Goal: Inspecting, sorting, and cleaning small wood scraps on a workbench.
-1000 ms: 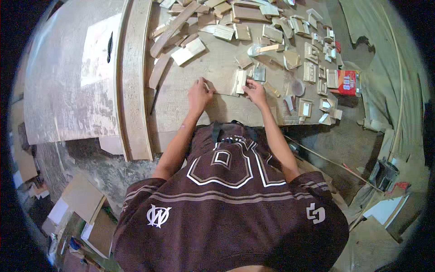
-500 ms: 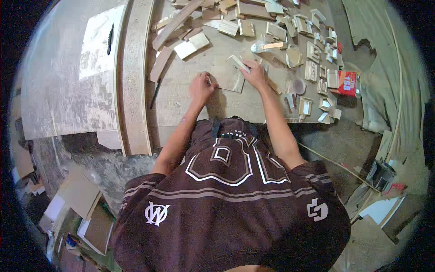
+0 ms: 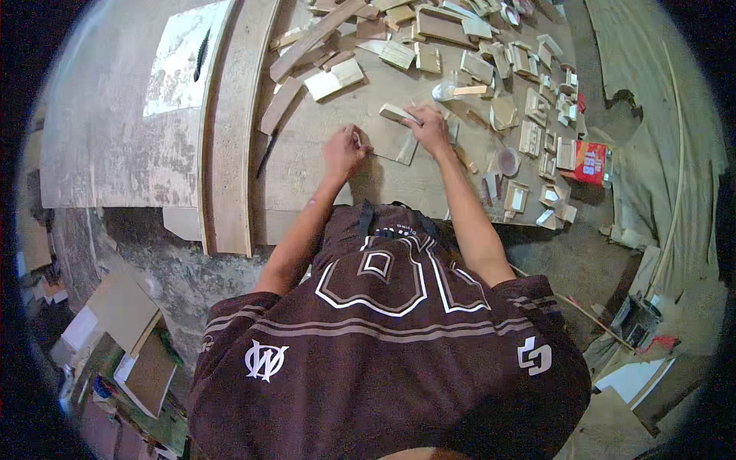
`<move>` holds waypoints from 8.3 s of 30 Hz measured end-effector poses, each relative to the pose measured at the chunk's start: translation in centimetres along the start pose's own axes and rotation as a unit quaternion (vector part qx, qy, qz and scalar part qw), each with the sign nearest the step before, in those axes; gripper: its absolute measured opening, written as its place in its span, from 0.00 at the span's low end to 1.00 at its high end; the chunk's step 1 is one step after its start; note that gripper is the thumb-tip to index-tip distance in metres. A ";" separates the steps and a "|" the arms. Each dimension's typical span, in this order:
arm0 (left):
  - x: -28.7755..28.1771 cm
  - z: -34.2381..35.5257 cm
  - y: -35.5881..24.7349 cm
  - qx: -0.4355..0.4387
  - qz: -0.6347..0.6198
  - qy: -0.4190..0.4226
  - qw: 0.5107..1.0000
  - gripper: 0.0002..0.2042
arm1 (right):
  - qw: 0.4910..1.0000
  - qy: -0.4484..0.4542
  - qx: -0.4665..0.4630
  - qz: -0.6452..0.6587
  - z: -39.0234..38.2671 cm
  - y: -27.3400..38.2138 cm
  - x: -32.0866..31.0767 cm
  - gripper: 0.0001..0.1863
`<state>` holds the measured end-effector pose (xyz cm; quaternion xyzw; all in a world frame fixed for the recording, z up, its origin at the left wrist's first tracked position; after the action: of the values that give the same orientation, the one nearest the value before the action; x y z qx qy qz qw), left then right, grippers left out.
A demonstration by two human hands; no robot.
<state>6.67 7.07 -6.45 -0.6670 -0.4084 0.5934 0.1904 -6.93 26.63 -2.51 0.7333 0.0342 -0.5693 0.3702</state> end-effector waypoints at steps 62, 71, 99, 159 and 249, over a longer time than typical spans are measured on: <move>1.4 1.7 -1.3 -0.073 0.022 0.013 0.997 0.22 | 0.994 0.026 0.094 0.044 -2.7 -3.7 0.7 0.35; 1.7 1.8 -0.8 -0.087 0.013 0.009 0.996 0.19 | 0.996 0.007 0.040 0.084 -2.5 -4.1 0.7 0.35; 3.1 7.9 -3.7 0.142 -0.163 -0.021 0.976 0.15 | 0.994 -0.007 0.021 0.110 -1.6 -3.8 -0.1 0.19; 3.4 1.7 -1.5 -0.083 -0.141 0.022 0.986 0.23 | 0.806 -0.272 0.371 0.372 -18.3 -16.5 3.0 0.17; -5.4 52.7 -15.6 0.036 -0.199 -0.125 0.971 0.26 | 0.803 0.062 0.381 0.454 -12.0 -12.1 7.7 0.10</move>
<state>-48.00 0.04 -3.23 -0.4853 -0.5323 0.6363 0.2761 -0.24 39.50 -14.28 0.7809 -0.4990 -0.2570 0.2742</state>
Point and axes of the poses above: each hand's wrist, its own z-axis towards the middle knuckle, its own x-axis out of the palm, y = z × x, the point moved 7 cm from there along z, towards the middle knuckle, and after that the axes turned 7 degrees about y, right-handed, at the moved point
